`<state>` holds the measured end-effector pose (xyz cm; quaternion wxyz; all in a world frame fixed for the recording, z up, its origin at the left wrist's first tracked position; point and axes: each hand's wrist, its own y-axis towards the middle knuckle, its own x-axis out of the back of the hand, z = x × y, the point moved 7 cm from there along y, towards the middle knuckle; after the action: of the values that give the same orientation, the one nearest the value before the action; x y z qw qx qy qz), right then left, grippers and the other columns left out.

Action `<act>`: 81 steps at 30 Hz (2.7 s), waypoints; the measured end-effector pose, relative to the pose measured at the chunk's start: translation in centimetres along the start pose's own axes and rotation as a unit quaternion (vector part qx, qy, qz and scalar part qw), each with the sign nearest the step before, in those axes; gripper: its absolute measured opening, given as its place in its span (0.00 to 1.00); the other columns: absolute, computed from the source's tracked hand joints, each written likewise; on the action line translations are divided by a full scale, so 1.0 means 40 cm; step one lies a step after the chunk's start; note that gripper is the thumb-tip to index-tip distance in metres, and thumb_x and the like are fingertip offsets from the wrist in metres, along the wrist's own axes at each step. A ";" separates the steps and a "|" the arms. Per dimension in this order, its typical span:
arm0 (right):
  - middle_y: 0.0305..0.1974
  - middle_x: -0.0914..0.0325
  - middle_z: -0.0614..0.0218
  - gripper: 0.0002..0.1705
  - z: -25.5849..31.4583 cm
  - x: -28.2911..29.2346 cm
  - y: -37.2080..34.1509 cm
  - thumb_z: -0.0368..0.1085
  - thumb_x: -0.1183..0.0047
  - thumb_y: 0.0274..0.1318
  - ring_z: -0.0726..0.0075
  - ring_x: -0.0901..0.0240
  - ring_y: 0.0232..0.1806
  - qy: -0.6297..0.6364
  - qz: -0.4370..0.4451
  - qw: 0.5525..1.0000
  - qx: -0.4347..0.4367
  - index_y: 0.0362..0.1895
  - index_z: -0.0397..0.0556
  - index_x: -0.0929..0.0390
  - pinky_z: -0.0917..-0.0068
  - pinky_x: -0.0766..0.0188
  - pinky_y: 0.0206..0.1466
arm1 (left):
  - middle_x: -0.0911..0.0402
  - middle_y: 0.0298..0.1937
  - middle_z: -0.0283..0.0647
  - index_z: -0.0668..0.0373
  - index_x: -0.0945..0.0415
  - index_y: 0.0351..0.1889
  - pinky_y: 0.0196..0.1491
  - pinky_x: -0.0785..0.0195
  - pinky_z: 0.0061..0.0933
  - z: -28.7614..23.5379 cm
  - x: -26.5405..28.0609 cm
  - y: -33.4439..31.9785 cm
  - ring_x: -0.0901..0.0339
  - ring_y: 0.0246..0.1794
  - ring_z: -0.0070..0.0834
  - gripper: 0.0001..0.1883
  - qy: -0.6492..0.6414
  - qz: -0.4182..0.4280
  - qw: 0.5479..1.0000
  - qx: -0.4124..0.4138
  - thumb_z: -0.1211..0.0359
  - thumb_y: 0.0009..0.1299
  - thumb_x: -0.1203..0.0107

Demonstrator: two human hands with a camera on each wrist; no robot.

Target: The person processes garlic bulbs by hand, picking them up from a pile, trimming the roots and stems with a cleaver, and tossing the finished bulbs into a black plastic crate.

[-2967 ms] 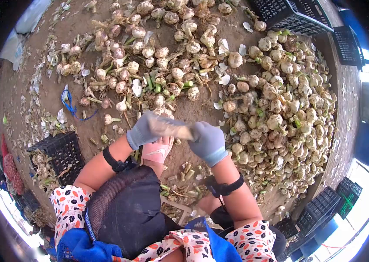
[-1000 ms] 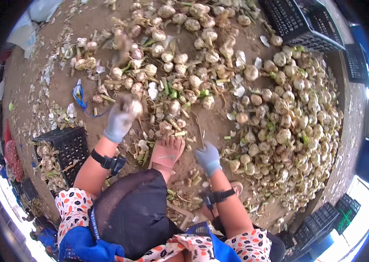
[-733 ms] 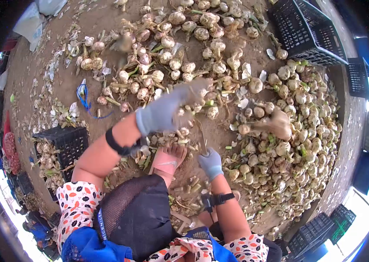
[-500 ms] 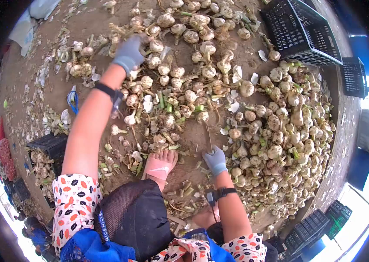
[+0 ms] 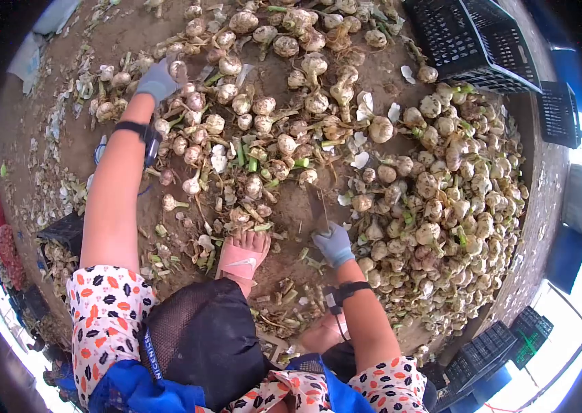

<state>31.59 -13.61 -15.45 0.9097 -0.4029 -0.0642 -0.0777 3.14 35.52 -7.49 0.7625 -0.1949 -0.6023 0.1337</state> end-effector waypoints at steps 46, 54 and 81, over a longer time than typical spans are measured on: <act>0.23 0.26 0.64 0.15 0.224 -0.029 -0.142 0.38 0.43 0.45 0.72 0.29 0.25 -0.073 -0.060 0.992 0.079 0.37 0.45 0.25 0.75 0.32 0.33 | 0.23 0.43 0.38 0.55 0.22 0.42 0.39 0.29 0.33 -0.257 -0.116 -0.890 0.23 0.33 0.35 0.15 -0.379 0.099 0.690 -0.608 0.69 0.55 0.38; 0.22 0.26 0.59 0.10 0.291 -0.101 -0.135 0.33 0.44 0.39 0.58 0.30 0.23 -0.131 -0.066 0.969 0.198 0.29 0.44 0.28 0.68 0.32 0.32 | 0.23 0.38 0.35 0.51 0.21 0.30 0.38 0.31 0.34 -0.236 -0.054 -0.946 0.25 0.34 0.39 0.14 -0.353 0.164 0.673 -0.629 0.72 0.43 0.43; 0.19 0.31 0.62 0.13 0.088 -0.198 -0.177 0.39 0.44 0.44 0.65 0.35 0.21 -0.081 -0.001 0.997 0.011 0.32 0.45 0.27 0.70 0.35 0.30 | 0.24 0.53 0.48 0.56 0.29 0.55 0.57 0.34 0.37 0.366 -0.272 -0.163 0.26 0.55 0.40 0.27 -0.186 -0.058 0.970 0.146 0.60 0.57 0.42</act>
<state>22.29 -15.00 -9.41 0.9058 -0.3979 -0.1387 -0.0449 -13.88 26.95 -11.04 0.6640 -0.0180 -0.7175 0.2096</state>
